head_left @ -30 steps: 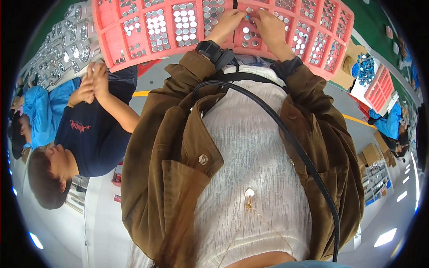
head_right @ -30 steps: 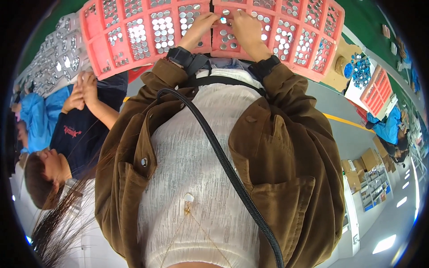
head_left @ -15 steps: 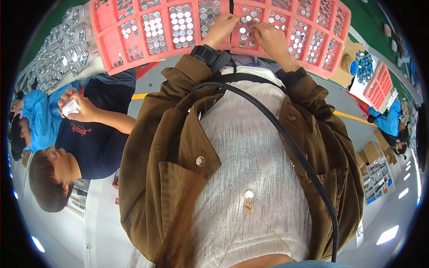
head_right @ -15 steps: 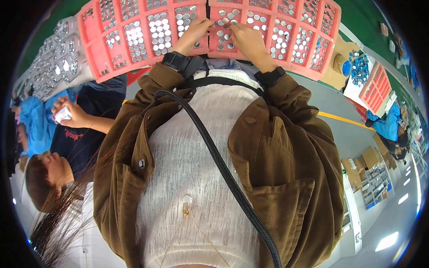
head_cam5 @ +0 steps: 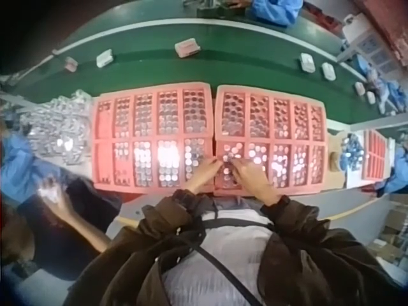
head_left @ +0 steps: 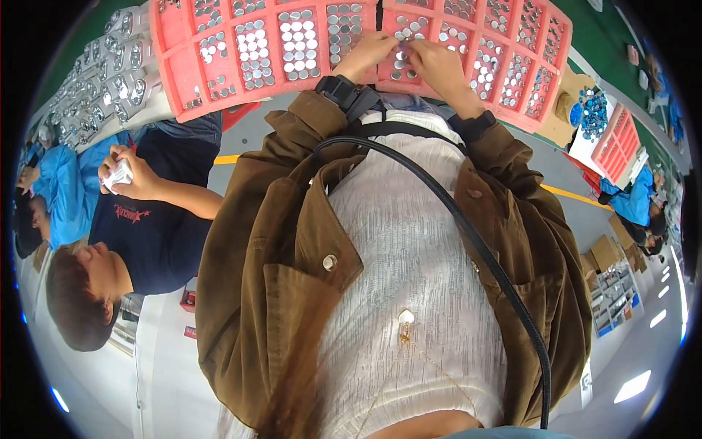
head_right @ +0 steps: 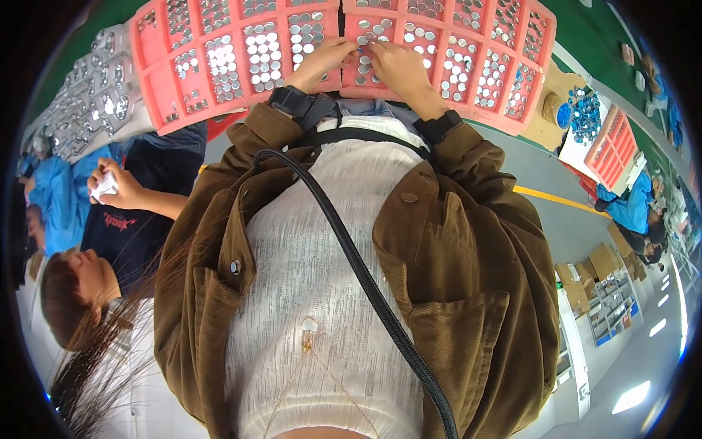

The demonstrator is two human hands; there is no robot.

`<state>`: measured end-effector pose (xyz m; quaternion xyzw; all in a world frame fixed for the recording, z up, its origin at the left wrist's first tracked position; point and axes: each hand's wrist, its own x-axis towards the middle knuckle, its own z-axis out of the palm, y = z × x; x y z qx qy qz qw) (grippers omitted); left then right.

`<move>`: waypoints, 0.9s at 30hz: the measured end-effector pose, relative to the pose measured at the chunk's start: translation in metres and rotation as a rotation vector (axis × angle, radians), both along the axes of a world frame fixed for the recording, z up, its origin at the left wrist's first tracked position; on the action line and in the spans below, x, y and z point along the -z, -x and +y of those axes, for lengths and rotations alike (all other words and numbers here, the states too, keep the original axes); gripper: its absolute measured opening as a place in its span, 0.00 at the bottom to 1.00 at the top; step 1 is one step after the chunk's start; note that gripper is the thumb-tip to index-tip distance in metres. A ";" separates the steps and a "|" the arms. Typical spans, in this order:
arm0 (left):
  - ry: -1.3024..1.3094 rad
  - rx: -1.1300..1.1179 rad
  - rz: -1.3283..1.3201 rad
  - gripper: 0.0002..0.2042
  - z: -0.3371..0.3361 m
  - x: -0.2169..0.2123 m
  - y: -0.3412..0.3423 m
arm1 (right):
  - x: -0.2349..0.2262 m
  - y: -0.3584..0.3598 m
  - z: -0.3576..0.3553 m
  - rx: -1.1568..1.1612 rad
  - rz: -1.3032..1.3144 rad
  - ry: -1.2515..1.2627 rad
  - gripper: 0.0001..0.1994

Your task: The person picks up blue components from a container and places them onto silver discs in a pink tray, pressing them down by hand. They then pick up small silver pieces and place them onto the blue components.

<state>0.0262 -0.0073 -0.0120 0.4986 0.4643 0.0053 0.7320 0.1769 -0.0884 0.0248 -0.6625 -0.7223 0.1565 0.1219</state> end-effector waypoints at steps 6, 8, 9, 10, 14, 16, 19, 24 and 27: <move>0.021 -0.062 -0.065 0.15 -0.001 -0.002 0.004 | -0.003 0.002 0.002 0.102 0.078 -0.105 0.08; -0.051 -0.068 -0.062 0.15 -0.001 -0.001 0.003 | 0.004 0.000 0.002 0.100 0.060 -0.084 0.07; -0.088 -0.073 -0.060 0.15 -0.001 0.000 0.003 | 0.005 0.001 0.003 0.097 0.053 -0.074 0.07; -0.088 -0.074 -0.059 0.15 0.000 -0.001 0.003 | 0.005 0.000 0.002 0.097 0.053 -0.073 0.07; -0.099 -0.031 -0.035 0.15 0.000 -0.001 0.000 | 0.003 -0.004 -0.001 0.038 0.008 0.008 0.06; -0.134 0.006 -0.042 0.15 0.000 0.000 -0.001 | -0.005 -0.003 -0.001 0.061 0.006 0.056 0.07; -0.155 0.053 -0.025 0.15 0.000 -0.004 -0.003 | -0.006 -0.006 -0.003 0.088 -0.003 0.080 0.08; -0.230 0.073 -0.039 0.16 -0.007 0.001 -0.008 | -0.008 -0.010 -0.007 0.109 -0.003 0.072 0.08; -0.258 0.050 -0.069 0.16 -0.009 0.004 -0.007 | -0.007 -0.009 -0.008 0.097 0.024 0.057 0.08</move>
